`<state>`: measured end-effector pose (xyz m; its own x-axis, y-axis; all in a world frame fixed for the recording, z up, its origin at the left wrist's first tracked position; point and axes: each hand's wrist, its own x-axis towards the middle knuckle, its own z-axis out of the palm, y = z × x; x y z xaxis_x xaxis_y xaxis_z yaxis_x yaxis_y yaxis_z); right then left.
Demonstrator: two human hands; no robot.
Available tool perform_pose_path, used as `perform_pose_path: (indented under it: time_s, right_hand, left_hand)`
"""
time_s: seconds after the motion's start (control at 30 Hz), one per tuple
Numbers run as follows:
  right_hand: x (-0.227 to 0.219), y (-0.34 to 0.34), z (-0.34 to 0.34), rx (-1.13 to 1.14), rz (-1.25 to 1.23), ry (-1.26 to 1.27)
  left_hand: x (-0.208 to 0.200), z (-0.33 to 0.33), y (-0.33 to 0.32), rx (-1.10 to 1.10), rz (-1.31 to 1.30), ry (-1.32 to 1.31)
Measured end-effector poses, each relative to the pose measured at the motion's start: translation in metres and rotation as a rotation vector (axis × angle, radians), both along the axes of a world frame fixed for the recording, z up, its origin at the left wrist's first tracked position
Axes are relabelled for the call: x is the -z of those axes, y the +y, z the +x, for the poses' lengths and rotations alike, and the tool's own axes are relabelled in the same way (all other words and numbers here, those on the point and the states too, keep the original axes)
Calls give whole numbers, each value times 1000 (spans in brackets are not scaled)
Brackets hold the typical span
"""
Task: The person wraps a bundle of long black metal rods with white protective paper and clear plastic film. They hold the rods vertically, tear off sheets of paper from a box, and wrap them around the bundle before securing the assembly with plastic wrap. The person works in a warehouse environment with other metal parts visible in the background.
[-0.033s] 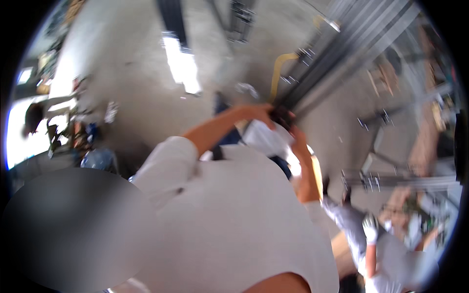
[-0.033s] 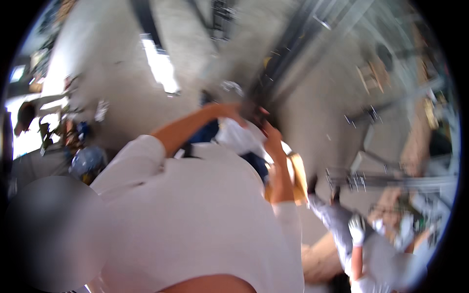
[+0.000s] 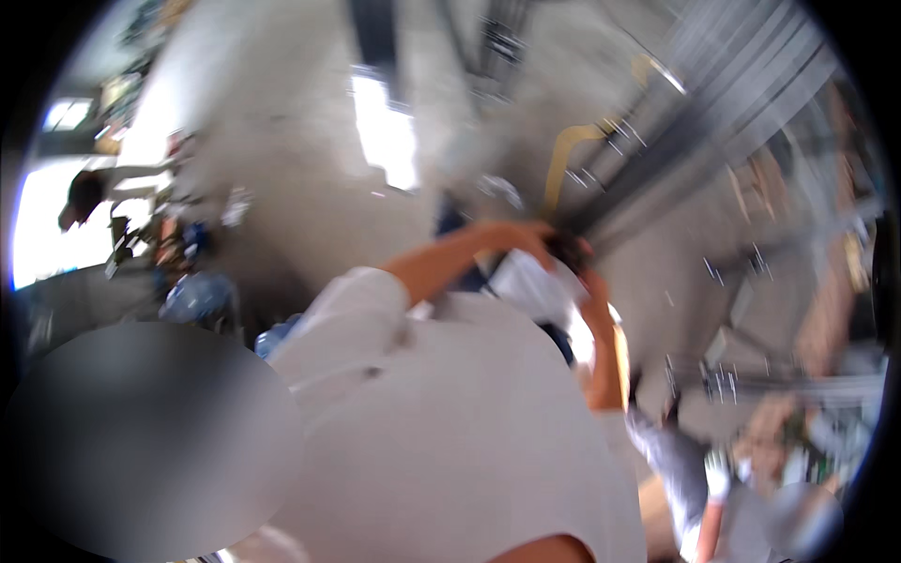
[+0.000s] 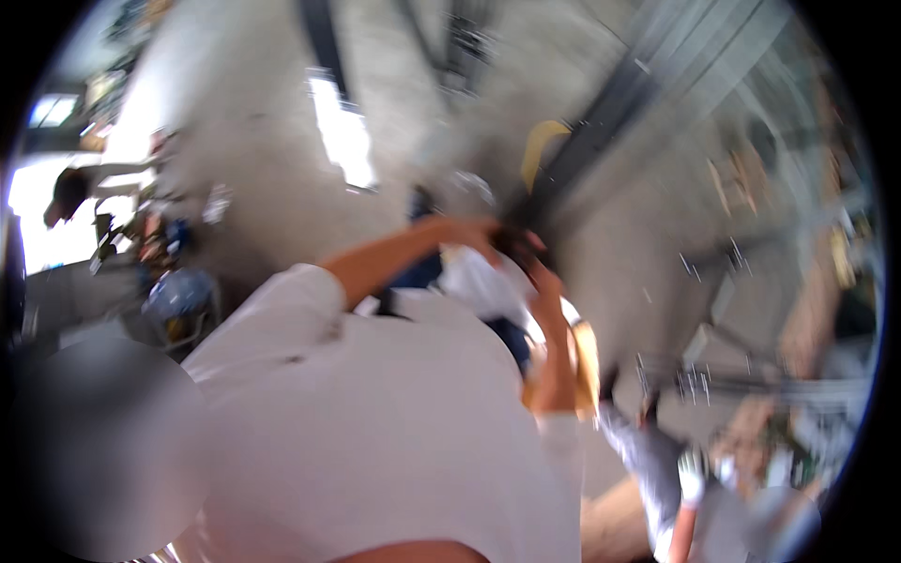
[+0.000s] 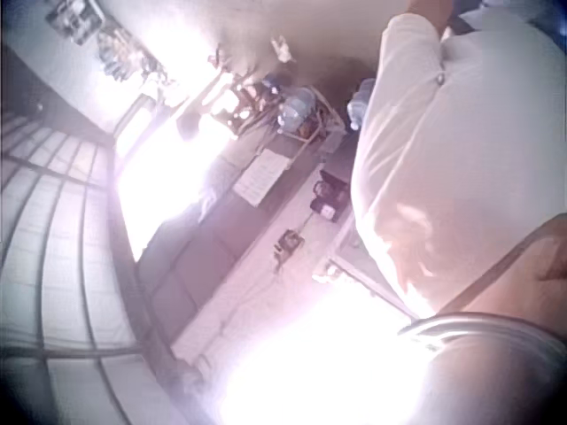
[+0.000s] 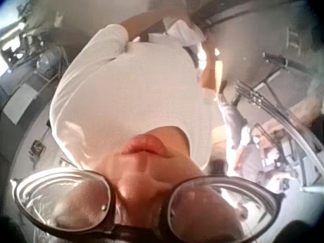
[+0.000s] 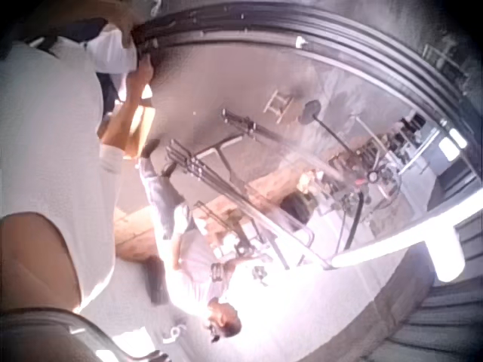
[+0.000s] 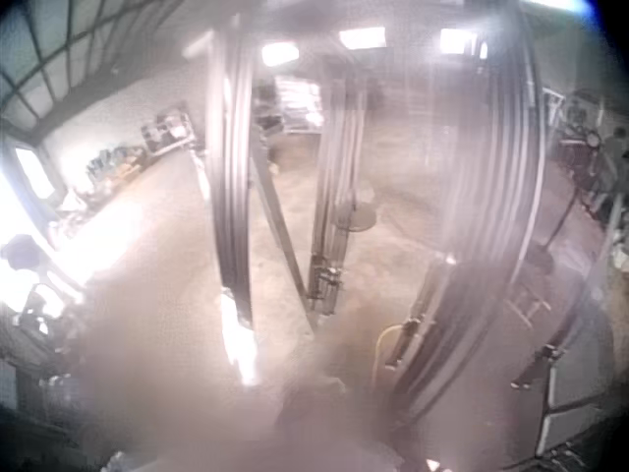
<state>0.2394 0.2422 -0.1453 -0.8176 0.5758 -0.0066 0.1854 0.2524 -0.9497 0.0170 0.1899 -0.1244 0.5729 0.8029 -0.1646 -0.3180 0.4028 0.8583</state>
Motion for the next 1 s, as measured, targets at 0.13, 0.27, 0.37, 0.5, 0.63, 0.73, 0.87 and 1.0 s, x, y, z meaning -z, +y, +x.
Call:
perform_pose_path:
  time_s: [0.13,0.27,0.37,0.5,0.63,0.73,0.87,1.0]
  right_hand:
    - [-19,-15,45,133,-240,-217]
    - [-42,-26,67,221,100,-307]
    - [-40,-18,70,157,333,-377]
    - [-41,-27,67,189,590,-325]
    - [-34,-25,66,240,655,-282]
    - [-34,-16,63,248,630,-213]
    - [-46,4,19,110,519,-256]
    - [-39,-15,4,25,531,-307]
  left_hand:
    - [20,68,14,-46,-40,397]
    - [44,102,16,-79,-28,36]
    - [40,103,17,-76,-57,38]
    - [30,100,7,-98,-120,57]
    - [27,90,4,-40,-50,12]
    - [10,82,-3,-32,48,420]
    - [-5,55,-24,-100,-118,272]
    - [-14,35,-11,-239,-251,17]
